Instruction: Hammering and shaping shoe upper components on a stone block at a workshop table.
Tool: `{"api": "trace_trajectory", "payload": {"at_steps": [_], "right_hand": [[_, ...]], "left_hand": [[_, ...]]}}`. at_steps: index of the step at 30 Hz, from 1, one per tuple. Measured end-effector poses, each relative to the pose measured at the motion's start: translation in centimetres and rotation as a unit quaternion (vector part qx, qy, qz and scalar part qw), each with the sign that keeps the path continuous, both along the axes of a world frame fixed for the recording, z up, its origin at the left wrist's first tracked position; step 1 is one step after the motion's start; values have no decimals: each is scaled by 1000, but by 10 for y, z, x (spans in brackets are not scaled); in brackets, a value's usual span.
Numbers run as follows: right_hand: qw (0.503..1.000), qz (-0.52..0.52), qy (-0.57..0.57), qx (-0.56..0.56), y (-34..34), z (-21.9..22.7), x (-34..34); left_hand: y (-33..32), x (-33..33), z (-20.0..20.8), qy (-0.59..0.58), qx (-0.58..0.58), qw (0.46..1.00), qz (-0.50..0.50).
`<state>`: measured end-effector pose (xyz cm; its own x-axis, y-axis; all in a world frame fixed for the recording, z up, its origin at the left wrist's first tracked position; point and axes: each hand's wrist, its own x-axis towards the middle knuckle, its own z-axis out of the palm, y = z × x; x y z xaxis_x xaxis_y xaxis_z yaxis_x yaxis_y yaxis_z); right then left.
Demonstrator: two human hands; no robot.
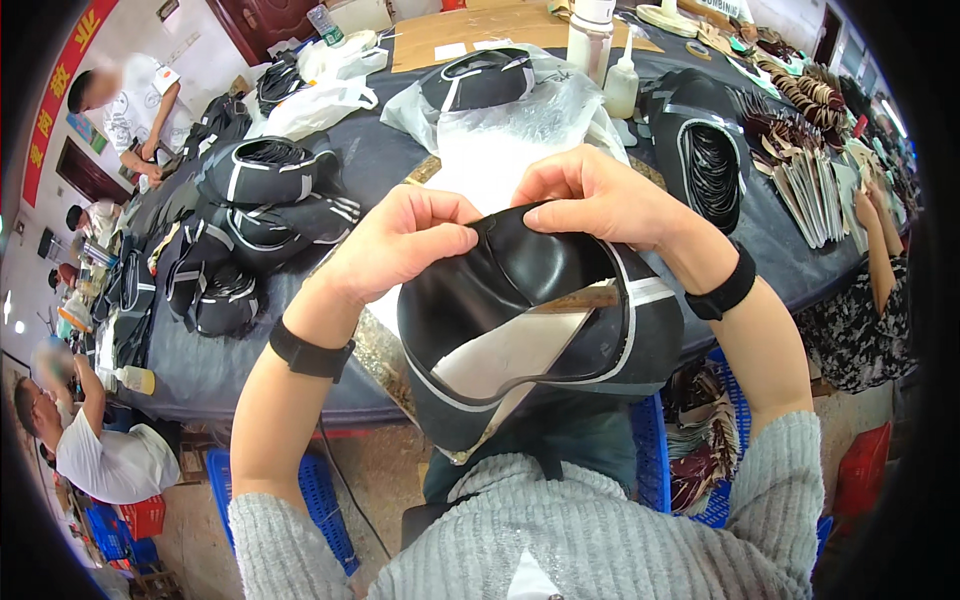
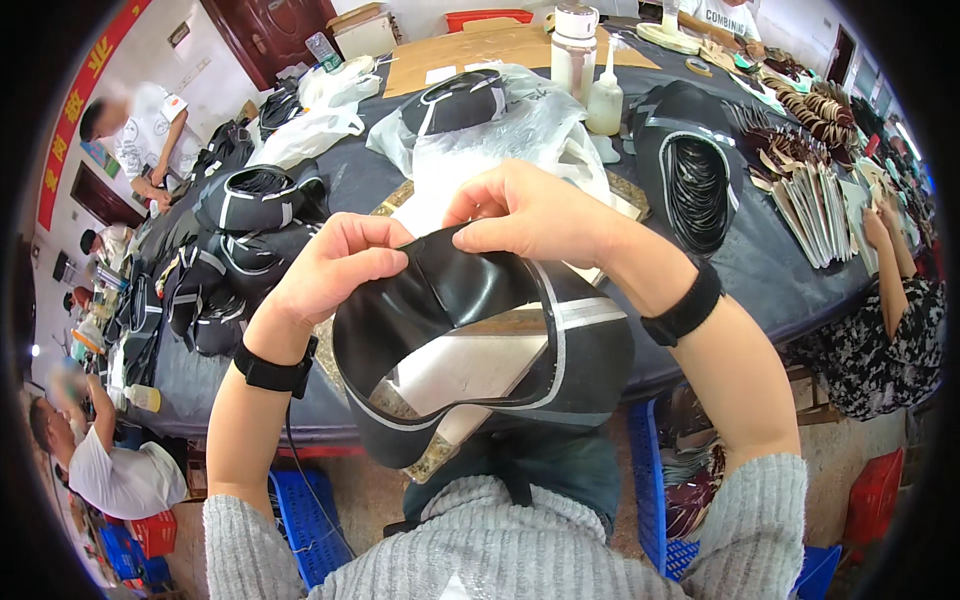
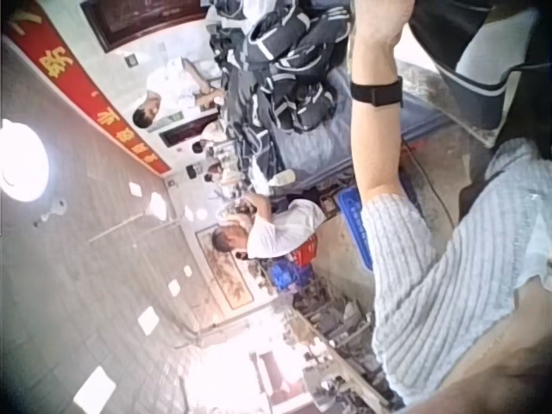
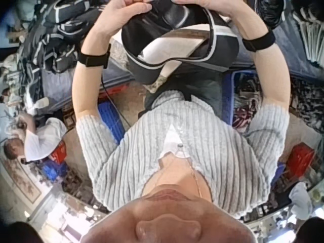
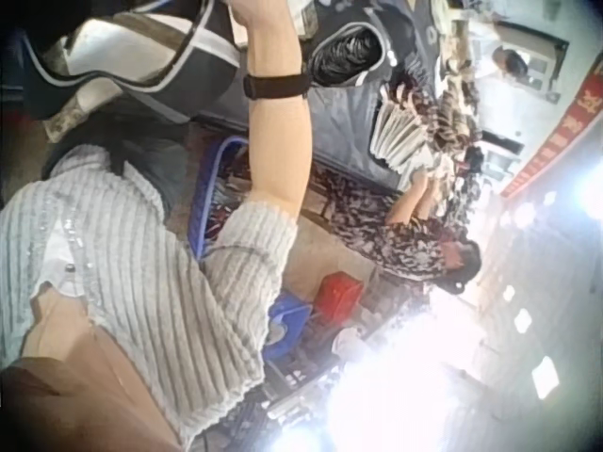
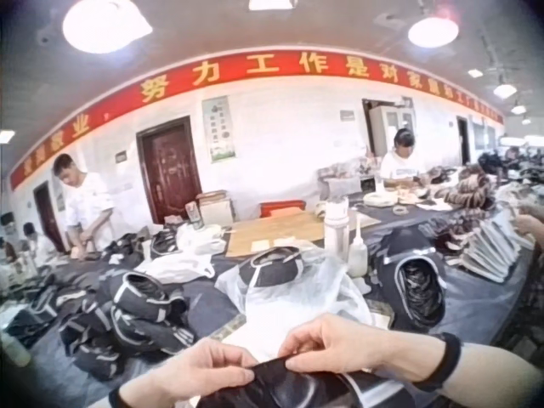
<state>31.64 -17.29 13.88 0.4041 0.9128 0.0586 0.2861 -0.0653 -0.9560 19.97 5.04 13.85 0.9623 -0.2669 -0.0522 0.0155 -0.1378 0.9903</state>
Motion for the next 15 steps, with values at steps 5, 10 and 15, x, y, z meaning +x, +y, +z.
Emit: {"api": "trace_trajectory", "payload": {"at_steps": [5, 10, 15], "right_hand": [[997, -70, 11, 27, -8, 0, 7], [986, -134, 78, 68, -5, -11, 34], [961, -175, 180, 112, 4, -28, 46]], "left_hand": [[-2, 17, 8, -57, 61, 990, 114], [9, 38, -1, -153, 26, 969, 191], [13, 48, -31, -106, -140, 965, 196]]}}
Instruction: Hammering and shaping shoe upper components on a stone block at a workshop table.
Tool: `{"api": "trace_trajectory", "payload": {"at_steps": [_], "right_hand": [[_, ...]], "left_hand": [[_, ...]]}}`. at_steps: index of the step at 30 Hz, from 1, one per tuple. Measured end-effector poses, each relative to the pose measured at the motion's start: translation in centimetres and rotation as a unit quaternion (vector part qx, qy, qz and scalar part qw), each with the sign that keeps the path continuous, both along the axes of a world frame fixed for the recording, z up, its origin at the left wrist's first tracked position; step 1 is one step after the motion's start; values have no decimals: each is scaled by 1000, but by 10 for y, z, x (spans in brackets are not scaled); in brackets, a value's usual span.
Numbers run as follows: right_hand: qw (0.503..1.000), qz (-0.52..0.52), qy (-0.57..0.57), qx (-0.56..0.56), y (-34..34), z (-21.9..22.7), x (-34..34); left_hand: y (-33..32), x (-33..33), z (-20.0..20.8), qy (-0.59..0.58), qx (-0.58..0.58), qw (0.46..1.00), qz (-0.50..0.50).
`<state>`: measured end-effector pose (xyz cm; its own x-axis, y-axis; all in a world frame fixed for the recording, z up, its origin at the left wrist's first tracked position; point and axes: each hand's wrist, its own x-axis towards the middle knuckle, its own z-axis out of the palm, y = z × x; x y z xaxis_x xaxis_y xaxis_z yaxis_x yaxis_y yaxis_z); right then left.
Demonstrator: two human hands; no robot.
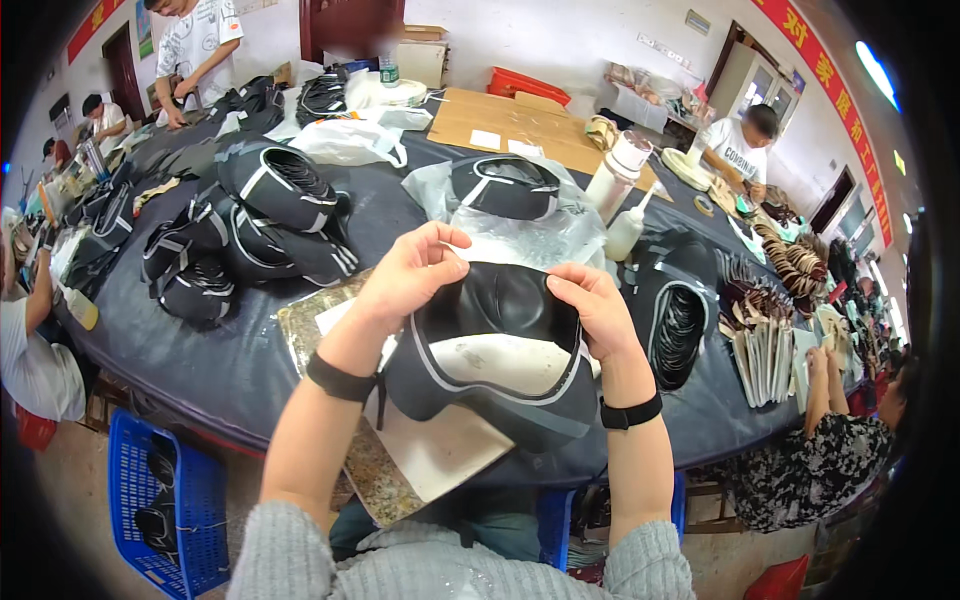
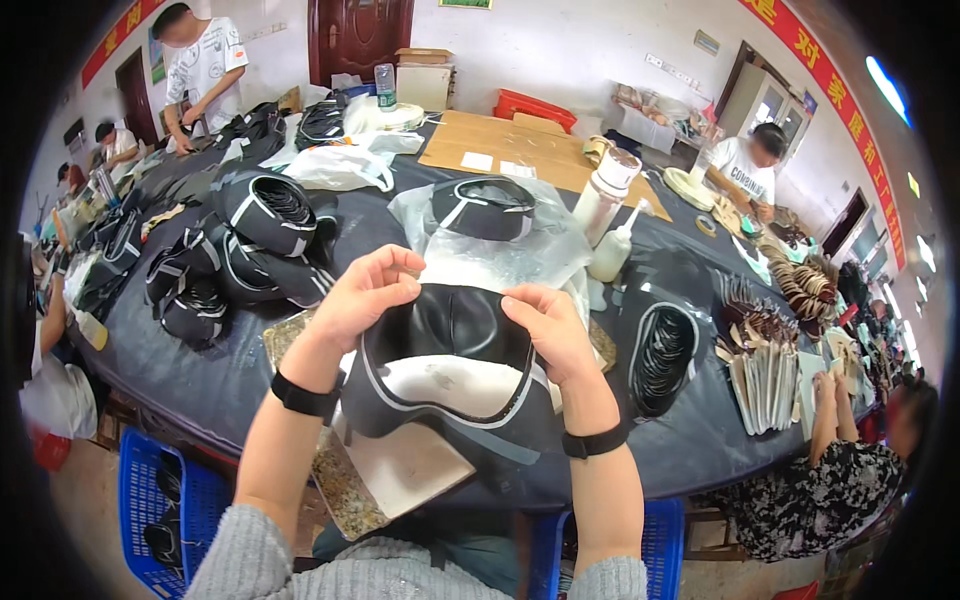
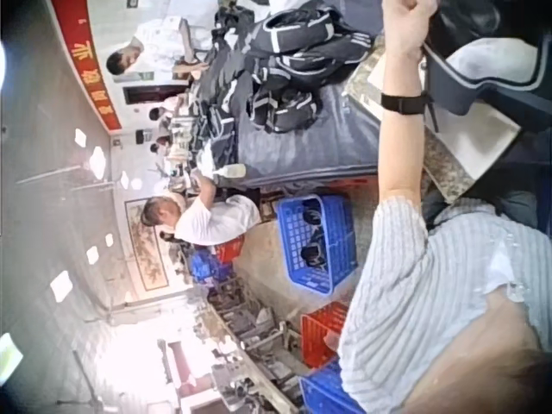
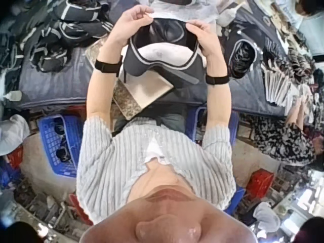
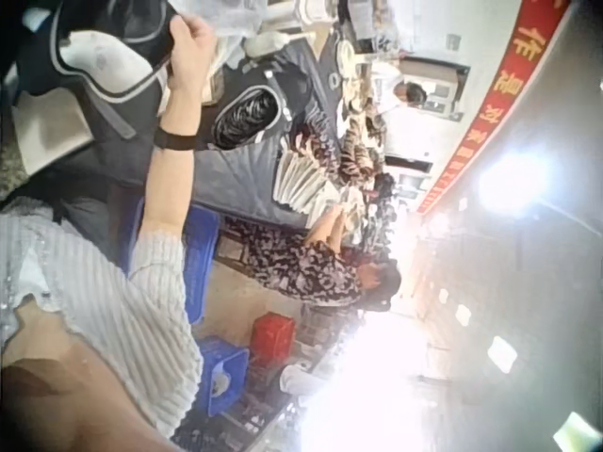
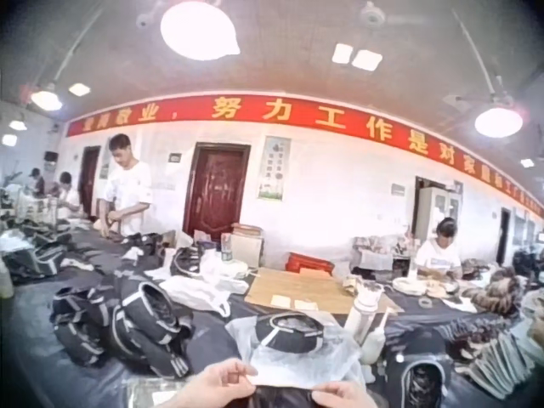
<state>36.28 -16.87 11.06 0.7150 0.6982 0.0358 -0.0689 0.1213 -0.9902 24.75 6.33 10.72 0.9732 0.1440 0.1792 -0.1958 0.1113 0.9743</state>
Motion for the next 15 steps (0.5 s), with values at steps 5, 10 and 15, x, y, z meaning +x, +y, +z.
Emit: {"api": "trace_trajectory", "payload": {"at_steps": [5, 10, 15], "right_hand": [[987, -79, -139, -24, 12, -5, -21], [987, -120, -108, 2, 6, -10, -49], [996, -76, 14, 33, 3, -2, -78]], "left_hand": [[-8, -22, -6, -6, 26, 998, 61], [-26, -39, -2, 12, 36, 998, 53], [-36, -49, 1, 67, 58, 996, 4]]}}
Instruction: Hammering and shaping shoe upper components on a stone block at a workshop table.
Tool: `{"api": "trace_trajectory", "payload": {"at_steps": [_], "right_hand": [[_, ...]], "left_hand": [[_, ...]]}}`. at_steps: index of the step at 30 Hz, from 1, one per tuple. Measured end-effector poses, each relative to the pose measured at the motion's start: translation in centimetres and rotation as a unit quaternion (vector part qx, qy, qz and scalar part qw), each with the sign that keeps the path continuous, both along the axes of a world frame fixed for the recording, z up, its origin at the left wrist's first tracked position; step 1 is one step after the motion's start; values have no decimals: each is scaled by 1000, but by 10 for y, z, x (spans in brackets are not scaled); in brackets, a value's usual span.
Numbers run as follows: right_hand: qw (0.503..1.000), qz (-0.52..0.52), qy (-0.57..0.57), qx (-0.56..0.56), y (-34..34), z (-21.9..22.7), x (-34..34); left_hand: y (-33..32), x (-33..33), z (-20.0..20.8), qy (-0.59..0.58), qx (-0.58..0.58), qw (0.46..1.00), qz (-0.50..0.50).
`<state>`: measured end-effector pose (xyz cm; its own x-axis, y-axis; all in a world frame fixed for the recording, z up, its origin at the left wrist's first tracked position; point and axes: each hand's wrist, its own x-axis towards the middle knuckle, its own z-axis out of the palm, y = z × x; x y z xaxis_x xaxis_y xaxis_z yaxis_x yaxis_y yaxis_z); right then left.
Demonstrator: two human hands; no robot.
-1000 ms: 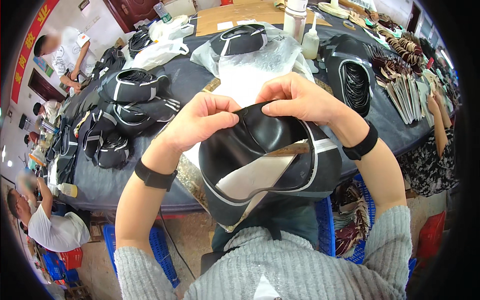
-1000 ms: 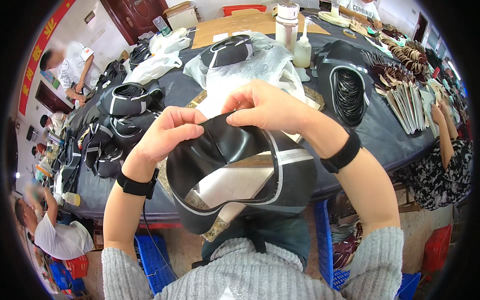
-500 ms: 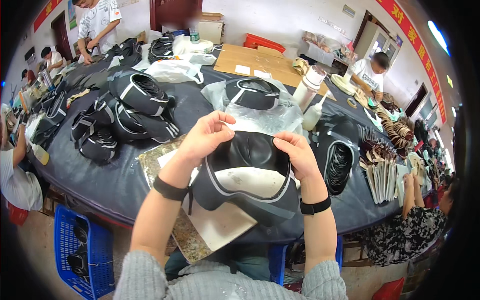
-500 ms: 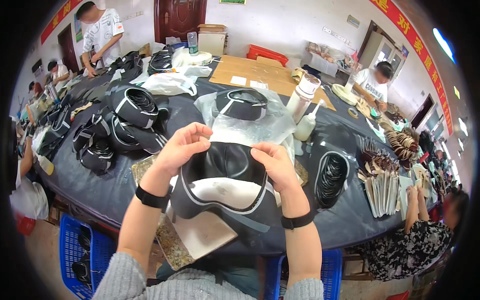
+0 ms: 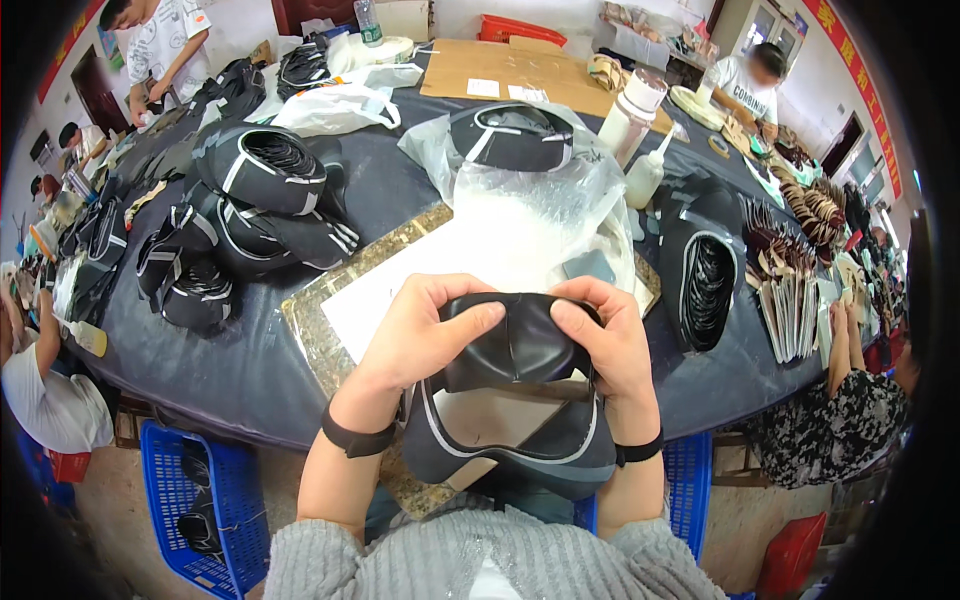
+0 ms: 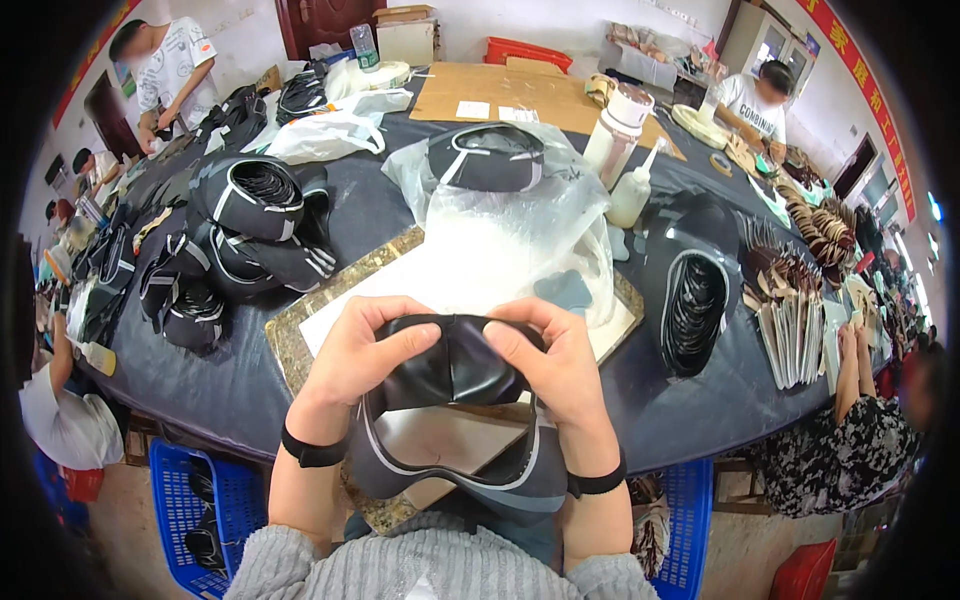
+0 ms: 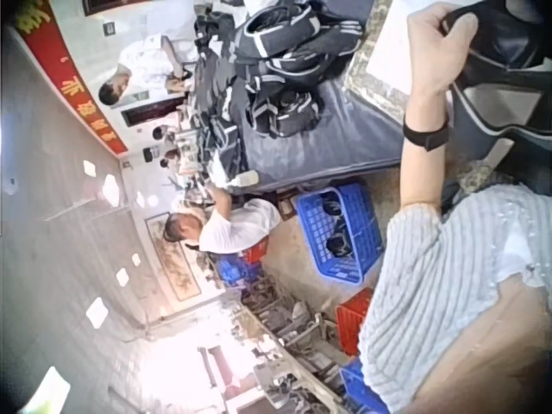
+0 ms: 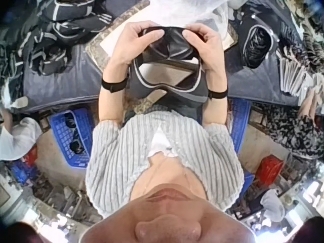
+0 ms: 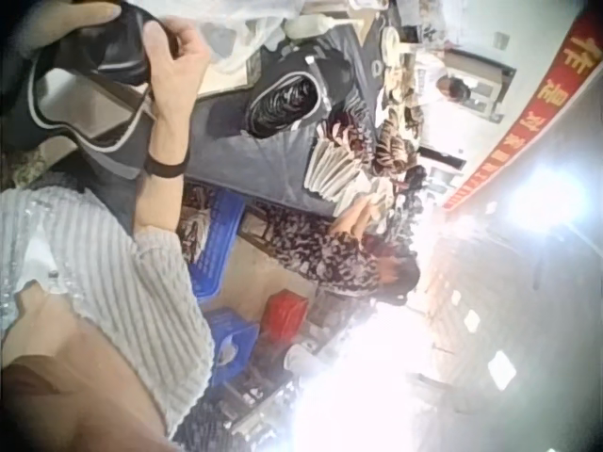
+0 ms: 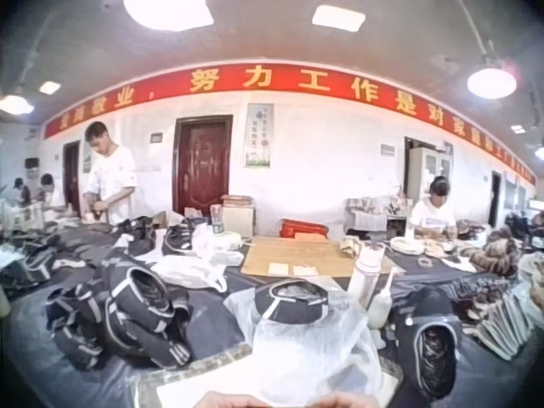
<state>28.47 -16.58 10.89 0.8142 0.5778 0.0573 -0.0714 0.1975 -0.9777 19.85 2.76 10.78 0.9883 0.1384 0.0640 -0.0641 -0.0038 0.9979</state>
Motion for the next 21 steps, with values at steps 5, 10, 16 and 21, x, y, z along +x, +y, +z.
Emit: {"api": "trace_trajectory", "payload": {"at_steps": [5, 10, 16, 21], "right_hand": [[998, 5, -45, -37, -3, 2, -10], [994, -31, -99, -34, -9, 9, -18], [977, -71, -198, -40, -14, 17, -27], [984, -4, -167, 60, -28, 7, -20]], "left_hand": [[0, -3, -5, 19, -80, 996, -37], [-1, -7, 4, 2, -92, 994, -51], [-6, -10, 13, -79, 52, 995, -8], [6, -6, 37, -328, 413, 846, 84]]}}
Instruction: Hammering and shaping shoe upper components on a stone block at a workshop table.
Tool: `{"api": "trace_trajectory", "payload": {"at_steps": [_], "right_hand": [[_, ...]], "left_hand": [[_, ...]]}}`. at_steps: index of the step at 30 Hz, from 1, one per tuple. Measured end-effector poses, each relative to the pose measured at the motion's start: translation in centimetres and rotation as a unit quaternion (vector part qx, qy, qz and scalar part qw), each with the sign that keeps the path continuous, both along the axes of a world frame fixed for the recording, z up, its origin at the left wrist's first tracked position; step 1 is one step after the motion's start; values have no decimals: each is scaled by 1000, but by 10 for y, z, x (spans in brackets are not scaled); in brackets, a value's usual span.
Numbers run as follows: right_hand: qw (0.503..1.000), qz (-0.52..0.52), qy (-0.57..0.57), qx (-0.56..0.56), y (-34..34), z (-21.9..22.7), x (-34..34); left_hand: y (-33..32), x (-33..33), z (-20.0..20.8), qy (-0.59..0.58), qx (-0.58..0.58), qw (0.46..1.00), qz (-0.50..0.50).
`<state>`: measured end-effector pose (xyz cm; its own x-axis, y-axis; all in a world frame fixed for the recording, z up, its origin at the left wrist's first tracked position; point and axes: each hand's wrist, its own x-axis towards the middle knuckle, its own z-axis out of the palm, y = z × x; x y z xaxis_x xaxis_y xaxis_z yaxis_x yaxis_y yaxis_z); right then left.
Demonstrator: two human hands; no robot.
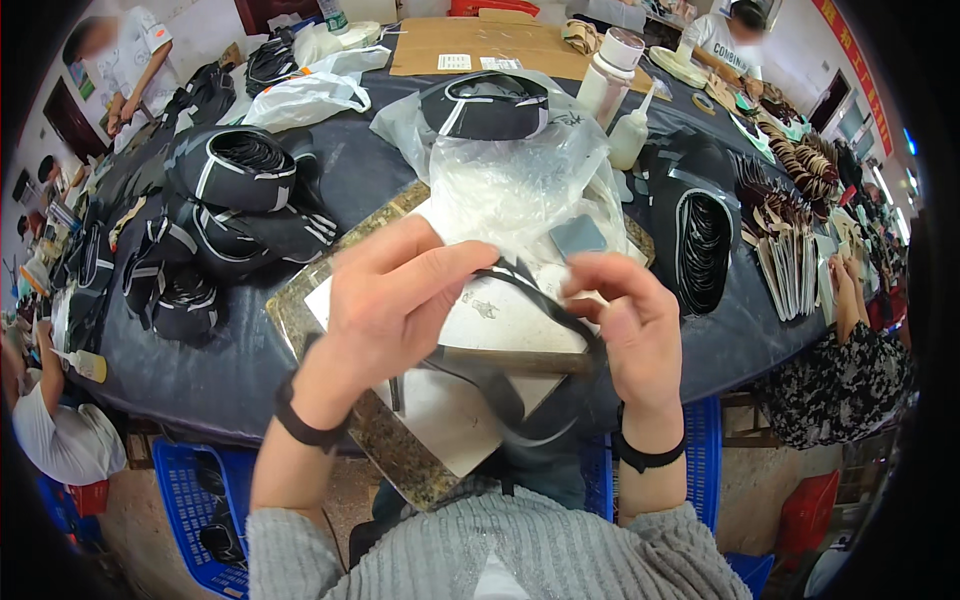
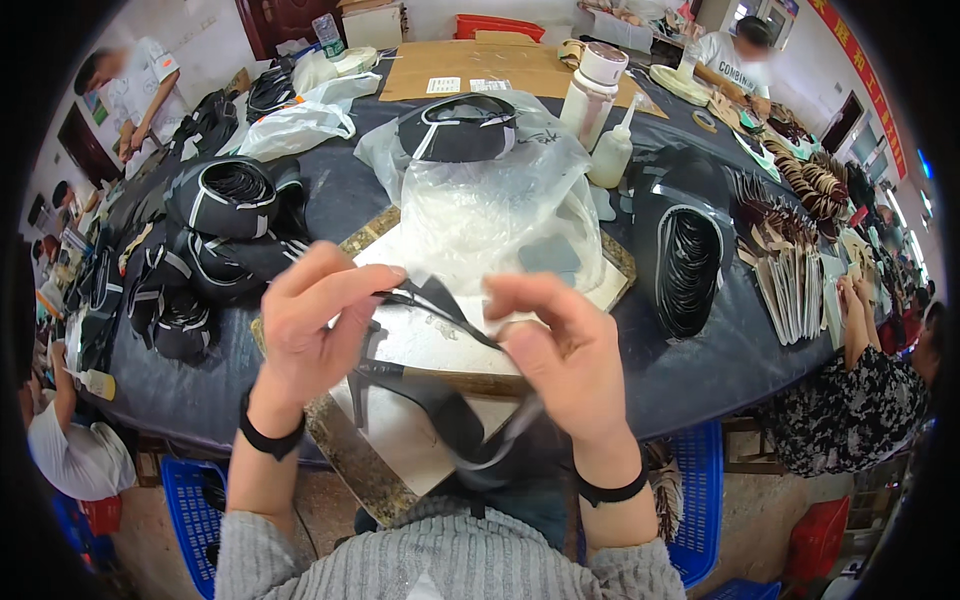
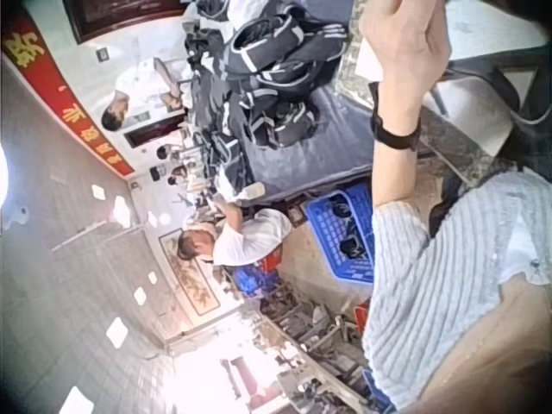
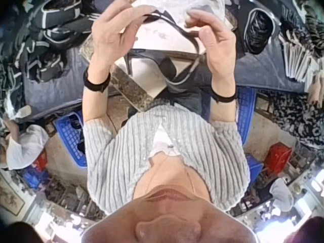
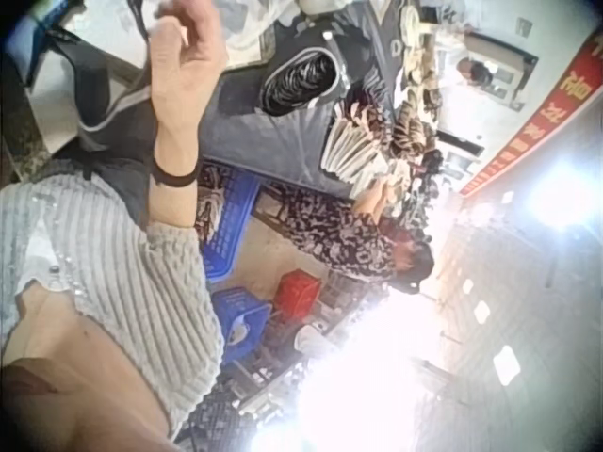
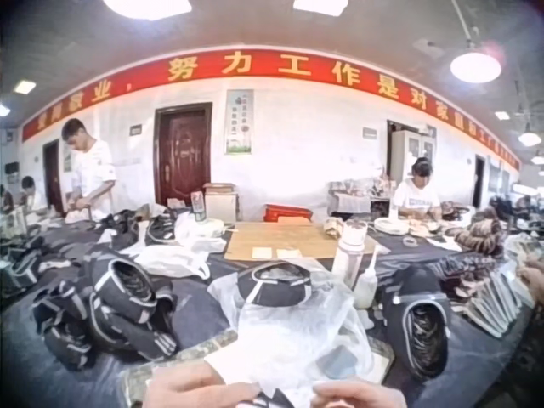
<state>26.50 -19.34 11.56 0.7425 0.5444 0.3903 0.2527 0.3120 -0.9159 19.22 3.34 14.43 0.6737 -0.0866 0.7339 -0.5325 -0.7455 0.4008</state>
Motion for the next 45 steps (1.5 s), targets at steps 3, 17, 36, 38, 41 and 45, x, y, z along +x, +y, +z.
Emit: {"api": "trace_trajectory", "payload": {"at_steps": [3, 17, 36, 38, 41, 45], "right_hand": [[960, 116, 244, 72, 17, -12, 1], [925, -10, 281, 256, 57, -18, -63], [939, -85, 198, 269, 52, -48, -65], [949, -84, 166, 256, 49, -49, -64], [950, -101, 163, 247, 50, -48, -65], [946, -132, 182, 235, 53, -37, -69]], "left_hand": [[11, 13, 13, -100, 118, 986, -62], [-51, -35, -4, 204, -294, 934, -6], [-54, -31, -13, -75, 50, 991, 100], [-56, -31, -13, -66, 51, 992, 96], [-54, -30, -11, -28, 50, 995, 79], [-51, -31, -6, 35, -22, 997, 65]]}}
